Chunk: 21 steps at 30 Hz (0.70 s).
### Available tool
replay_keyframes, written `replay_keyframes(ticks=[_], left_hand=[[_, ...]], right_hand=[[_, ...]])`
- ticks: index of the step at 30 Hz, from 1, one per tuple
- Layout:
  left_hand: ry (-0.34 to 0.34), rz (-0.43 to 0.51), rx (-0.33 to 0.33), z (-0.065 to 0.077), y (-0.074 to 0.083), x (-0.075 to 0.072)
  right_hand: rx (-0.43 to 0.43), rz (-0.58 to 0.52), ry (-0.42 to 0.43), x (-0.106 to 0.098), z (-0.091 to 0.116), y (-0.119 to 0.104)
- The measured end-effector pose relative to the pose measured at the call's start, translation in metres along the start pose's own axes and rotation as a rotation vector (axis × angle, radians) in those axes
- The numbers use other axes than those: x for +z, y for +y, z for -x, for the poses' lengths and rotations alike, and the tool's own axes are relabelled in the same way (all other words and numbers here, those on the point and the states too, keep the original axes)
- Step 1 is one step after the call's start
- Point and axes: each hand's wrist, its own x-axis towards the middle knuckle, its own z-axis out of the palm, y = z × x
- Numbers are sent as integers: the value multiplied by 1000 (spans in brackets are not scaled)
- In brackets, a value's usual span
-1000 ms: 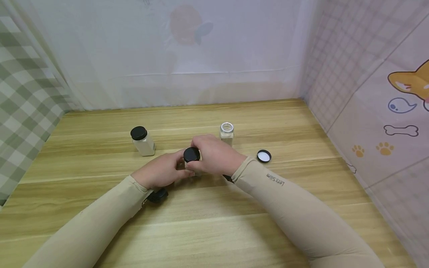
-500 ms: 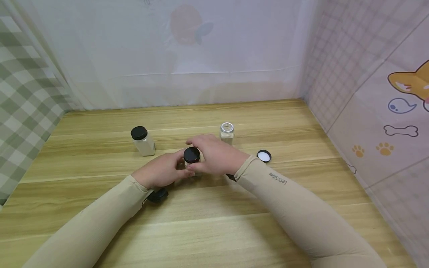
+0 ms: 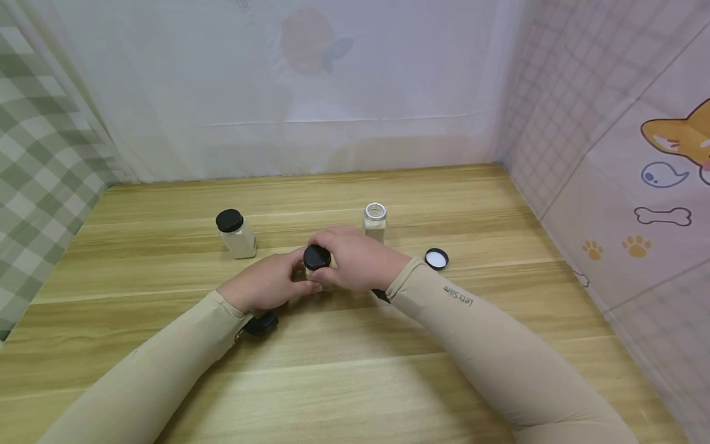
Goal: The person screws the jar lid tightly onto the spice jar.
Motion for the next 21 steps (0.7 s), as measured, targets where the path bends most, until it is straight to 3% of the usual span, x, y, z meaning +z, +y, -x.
replay_keyframes(ticks=[12,21], left_hand=[[17,-3,1,0,-1,1],[17,-12,0,-1,-2,1]], right_hand=[[70,-86,28,3,-4,1],[103,-82,31,5,-3,1]])
